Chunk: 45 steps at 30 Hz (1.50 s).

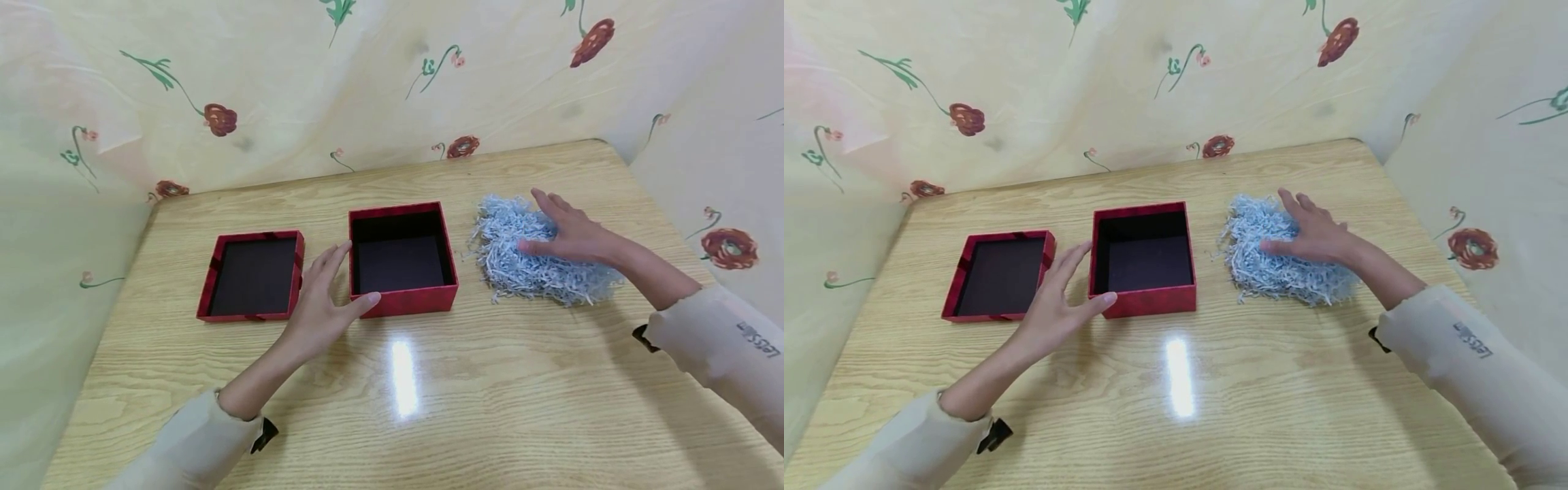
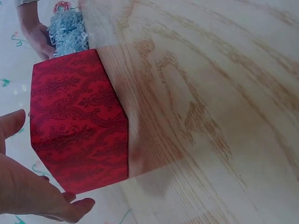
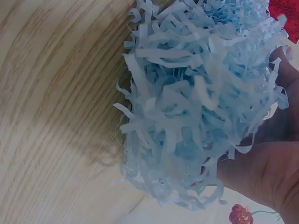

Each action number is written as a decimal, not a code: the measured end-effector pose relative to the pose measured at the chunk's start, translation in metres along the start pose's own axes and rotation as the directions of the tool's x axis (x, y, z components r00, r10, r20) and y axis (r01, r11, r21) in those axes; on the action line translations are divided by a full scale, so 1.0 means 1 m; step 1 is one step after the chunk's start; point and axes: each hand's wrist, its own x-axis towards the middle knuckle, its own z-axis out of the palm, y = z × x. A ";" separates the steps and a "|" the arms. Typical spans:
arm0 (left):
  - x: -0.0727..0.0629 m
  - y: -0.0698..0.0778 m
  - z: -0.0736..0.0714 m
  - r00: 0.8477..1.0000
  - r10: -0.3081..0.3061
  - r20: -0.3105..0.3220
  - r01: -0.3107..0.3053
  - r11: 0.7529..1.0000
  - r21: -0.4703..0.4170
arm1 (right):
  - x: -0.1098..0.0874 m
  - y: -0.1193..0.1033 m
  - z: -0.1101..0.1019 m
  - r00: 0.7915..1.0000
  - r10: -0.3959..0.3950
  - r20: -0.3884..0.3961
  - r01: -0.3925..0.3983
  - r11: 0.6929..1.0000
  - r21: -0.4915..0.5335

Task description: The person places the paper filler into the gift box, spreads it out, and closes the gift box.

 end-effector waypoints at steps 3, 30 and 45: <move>0.001 -0.001 0.001 1.000 0.000 0.005 0.000 1.000 -0.009 | 0.002 0.001 0.002 1.000 -0.015 0.007 0.014 0.999 0.049; 0.006 -0.012 0.011 0.996 -0.058 0.069 0.076 0.949 -0.307 | 0.014 0.015 0.023 0.999 -0.052 0.007 0.052 0.998 0.033; 0.008 -0.016 0.013 0.997 -0.043 0.072 0.063 0.951 -0.302 | 0.018 0.021 0.028 0.999 -0.023 -0.023 0.022 0.999 -0.025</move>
